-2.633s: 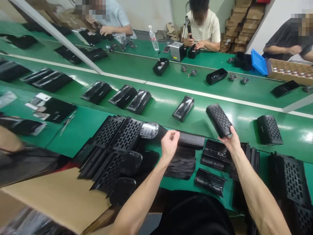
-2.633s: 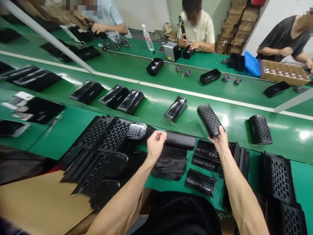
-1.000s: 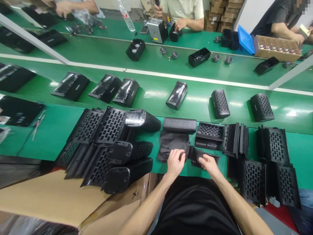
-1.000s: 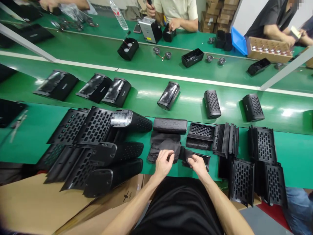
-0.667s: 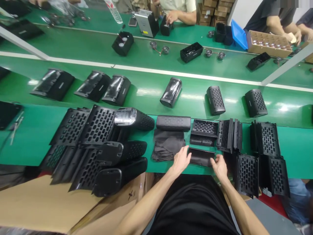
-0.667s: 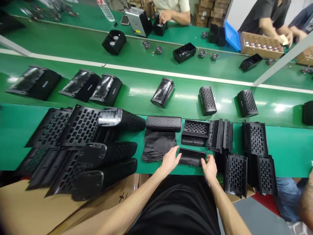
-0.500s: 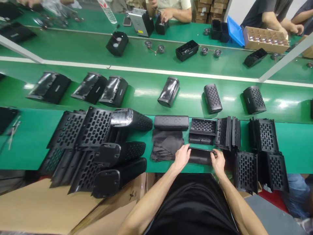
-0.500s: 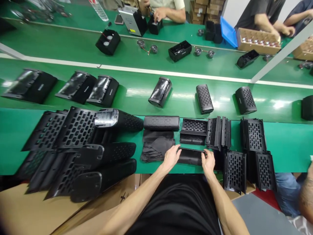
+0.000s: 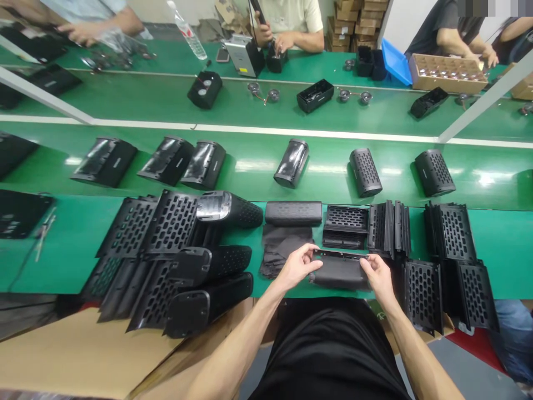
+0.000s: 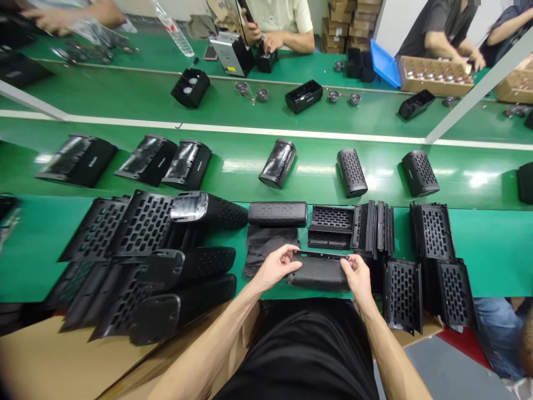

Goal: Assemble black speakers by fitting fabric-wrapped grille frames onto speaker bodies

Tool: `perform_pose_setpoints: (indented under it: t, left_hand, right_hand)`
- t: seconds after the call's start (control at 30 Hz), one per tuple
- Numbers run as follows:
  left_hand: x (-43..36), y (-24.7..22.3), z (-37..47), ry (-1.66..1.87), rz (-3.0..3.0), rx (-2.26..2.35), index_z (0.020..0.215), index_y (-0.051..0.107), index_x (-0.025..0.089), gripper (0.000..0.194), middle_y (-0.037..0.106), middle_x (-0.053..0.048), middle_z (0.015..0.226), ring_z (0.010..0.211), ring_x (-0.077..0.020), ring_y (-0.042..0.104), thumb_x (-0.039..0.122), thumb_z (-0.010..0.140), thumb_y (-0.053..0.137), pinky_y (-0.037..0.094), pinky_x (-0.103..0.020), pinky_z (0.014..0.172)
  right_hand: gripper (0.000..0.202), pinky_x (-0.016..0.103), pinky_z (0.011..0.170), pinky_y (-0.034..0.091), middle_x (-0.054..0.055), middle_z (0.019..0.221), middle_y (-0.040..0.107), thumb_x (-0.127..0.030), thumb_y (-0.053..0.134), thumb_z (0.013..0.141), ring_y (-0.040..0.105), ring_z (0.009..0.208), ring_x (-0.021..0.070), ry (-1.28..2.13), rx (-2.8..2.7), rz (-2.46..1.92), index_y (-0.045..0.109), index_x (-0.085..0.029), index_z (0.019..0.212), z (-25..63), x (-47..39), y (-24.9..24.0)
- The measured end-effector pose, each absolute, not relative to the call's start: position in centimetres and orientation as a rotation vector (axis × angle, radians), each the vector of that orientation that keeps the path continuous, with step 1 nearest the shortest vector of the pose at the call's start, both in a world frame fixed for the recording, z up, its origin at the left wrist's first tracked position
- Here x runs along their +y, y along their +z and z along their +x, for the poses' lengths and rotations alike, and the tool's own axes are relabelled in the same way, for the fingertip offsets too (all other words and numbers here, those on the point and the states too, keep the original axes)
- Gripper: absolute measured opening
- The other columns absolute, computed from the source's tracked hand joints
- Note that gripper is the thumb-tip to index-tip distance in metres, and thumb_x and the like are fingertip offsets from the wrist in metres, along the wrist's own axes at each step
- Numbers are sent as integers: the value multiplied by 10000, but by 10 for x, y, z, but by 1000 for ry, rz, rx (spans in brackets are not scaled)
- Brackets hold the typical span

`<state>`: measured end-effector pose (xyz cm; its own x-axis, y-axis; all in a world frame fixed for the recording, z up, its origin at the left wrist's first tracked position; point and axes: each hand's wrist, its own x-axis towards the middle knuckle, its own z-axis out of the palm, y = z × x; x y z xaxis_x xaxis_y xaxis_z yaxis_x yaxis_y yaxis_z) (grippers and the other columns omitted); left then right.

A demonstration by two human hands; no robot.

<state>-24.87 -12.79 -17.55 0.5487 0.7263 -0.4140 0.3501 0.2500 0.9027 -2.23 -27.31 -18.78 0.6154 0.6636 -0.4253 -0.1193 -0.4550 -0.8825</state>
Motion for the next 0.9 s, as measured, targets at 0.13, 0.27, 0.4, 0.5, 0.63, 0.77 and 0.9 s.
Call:
perform_pose_setpoints:
  t: [0.13,0.27,0.4,0.5,0.63,0.77,0.9]
  left_hand:
    - [-123,-160,-251,407,1321,1037,1039,720,170,320,574,33,726,640,-119,518,369,789,721,419,-240,637]
    - [-120,-149,-254,462,1272,1037,1029,738,171,325,644,4,790,702,-140,573,416,817,714,462,-254,684]
    - [-119,-143,-256,490,1218,1044,1021,738,173,377,676,-10,825,739,-155,610,470,789,755,489,-262,706]
    - [-117,-138,-256,518,1197,1031,1022,732,168,397,702,-31,865,789,-173,634,455,754,784,507,-272,736]
    - [-116,-132,-254,534,1242,1048,1020,755,166,359,732,-55,920,826,-187,646,450,800,736,518,-286,761]
    - [-116,-129,-251,581,1233,1058,969,764,166,349,740,-52,914,810,-183,643,459,780,757,518,-284,761]
    - [-116,-130,-250,584,1210,1063,960,759,158,360,718,-39,849,749,-164,624,466,775,769,508,-269,710]
  right_hand:
    - [515,275,543,402,-7,677,621,-666,818,700,530,585,161,1044,-453,-1760,634,-210,852,-21,-266,-168]
    - [547,280,558,417,-16,682,609,-628,867,653,543,606,167,1061,-478,-1707,679,-207,945,-22,-260,-156]
    - [506,301,629,460,-14,680,603,-631,867,652,562,649,178,1041,-496,-1688,658,-214,848,-24,-251,-150]
    - [511,314,670,475,-7,697,613,-637,866,651,571,674,186,1029,-511,-1683,656,-216,849,-24,-246,-147]
    - [538,322,671,488,5,721,631,-653,869,643,586,692,201,1026,-525,-1677,661,-223,891,-25,-245,-142]
    - [534,323,684,496,7,729,632,-650,871,649,585,700,199,1011,-520,-1679,656,-221,885,-25,-245,-140]
    - [504,330,721,505,16,757,645,-624,863,670,600,733,206,1004,-519,-1673,657,-219,888,-25,-246,-137]
